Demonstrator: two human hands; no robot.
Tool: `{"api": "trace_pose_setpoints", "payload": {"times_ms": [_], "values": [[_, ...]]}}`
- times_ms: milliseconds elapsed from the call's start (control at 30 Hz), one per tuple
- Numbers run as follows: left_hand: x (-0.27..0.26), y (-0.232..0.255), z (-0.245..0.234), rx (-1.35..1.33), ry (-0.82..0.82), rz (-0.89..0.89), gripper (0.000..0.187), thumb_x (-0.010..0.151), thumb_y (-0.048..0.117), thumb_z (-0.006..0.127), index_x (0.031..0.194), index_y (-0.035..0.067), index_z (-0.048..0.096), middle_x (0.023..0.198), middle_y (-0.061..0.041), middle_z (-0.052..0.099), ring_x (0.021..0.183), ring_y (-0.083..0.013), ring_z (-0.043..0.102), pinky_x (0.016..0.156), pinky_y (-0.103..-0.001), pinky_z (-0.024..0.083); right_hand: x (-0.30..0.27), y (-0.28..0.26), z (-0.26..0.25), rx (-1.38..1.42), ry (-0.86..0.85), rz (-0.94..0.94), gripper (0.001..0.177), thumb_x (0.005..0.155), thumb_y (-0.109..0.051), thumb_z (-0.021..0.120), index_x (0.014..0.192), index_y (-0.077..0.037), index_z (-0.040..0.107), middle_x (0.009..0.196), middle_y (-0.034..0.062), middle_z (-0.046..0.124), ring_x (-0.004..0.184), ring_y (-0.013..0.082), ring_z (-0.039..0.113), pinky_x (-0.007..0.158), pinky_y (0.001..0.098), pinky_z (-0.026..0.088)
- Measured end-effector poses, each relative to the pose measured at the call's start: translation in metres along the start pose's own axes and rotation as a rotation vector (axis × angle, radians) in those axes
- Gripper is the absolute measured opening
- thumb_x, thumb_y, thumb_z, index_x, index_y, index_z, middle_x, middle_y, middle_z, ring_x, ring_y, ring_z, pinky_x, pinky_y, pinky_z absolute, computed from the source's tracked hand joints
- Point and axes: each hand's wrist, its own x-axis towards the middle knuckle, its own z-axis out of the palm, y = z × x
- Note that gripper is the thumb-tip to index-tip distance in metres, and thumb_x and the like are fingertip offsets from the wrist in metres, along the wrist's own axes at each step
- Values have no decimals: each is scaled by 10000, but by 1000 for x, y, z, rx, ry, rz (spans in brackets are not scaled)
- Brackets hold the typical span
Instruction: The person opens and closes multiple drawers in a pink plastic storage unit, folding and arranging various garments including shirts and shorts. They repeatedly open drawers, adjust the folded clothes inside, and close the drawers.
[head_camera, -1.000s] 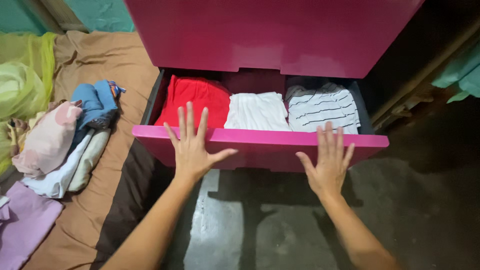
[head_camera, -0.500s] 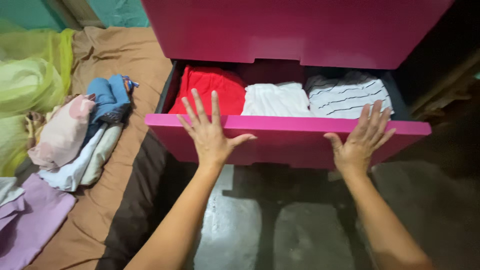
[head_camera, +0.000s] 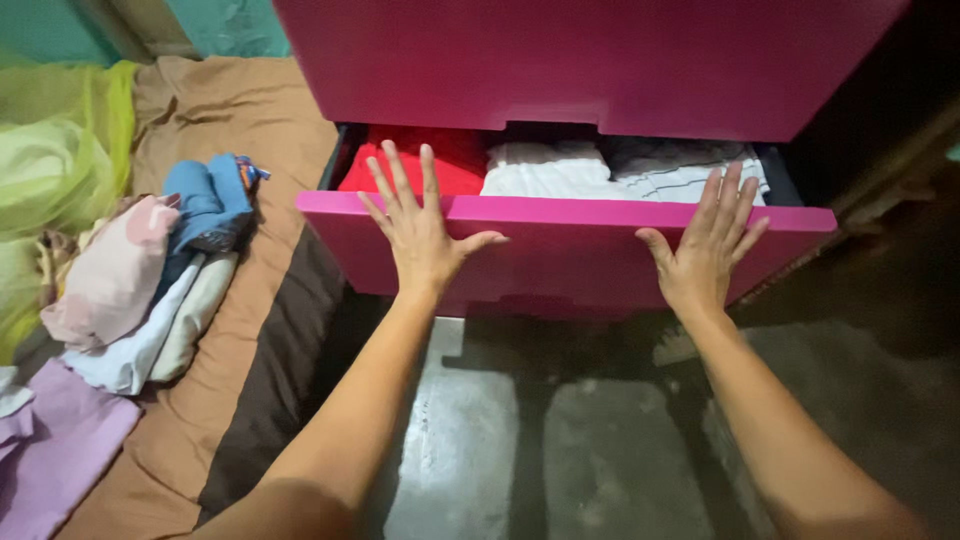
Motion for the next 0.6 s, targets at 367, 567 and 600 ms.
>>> {"api": "trace_pose_setpoints", "payload": {"times_ms": [367,567,600], "values": [[36,-2,25,70,15,-116,1664,458,893,827,1625,178,-118,1649,-289,-166,1545,-469,-127,1189,-767,33,42,-11,15,-50,-13,86,1291,859,-868,512,1717,-94,-62,1803,138,-95,1657,318,-118,1338,613,-58],[31,5,35,-61,100,-435,1846,340,868,925,1564,28,-172,1567,-417,-207,1508,-539,-152,1211,-690,59,36,-5,20,21,176,505,1662,605,-882,847,1647,-1,-100,1699,281,-138,1619,428,-75,1326,595,40],[31,3,37,-62,93,-436,1849,338,858,932,1558,20,-176,1555,-429,-213,1501,-547,-154,1218,-673,59,39,-7,26,56,202,555,1703,578,-865,888,1623,26,-120,1670,302,-155,1602,460,-73,1316,594,55]]}}
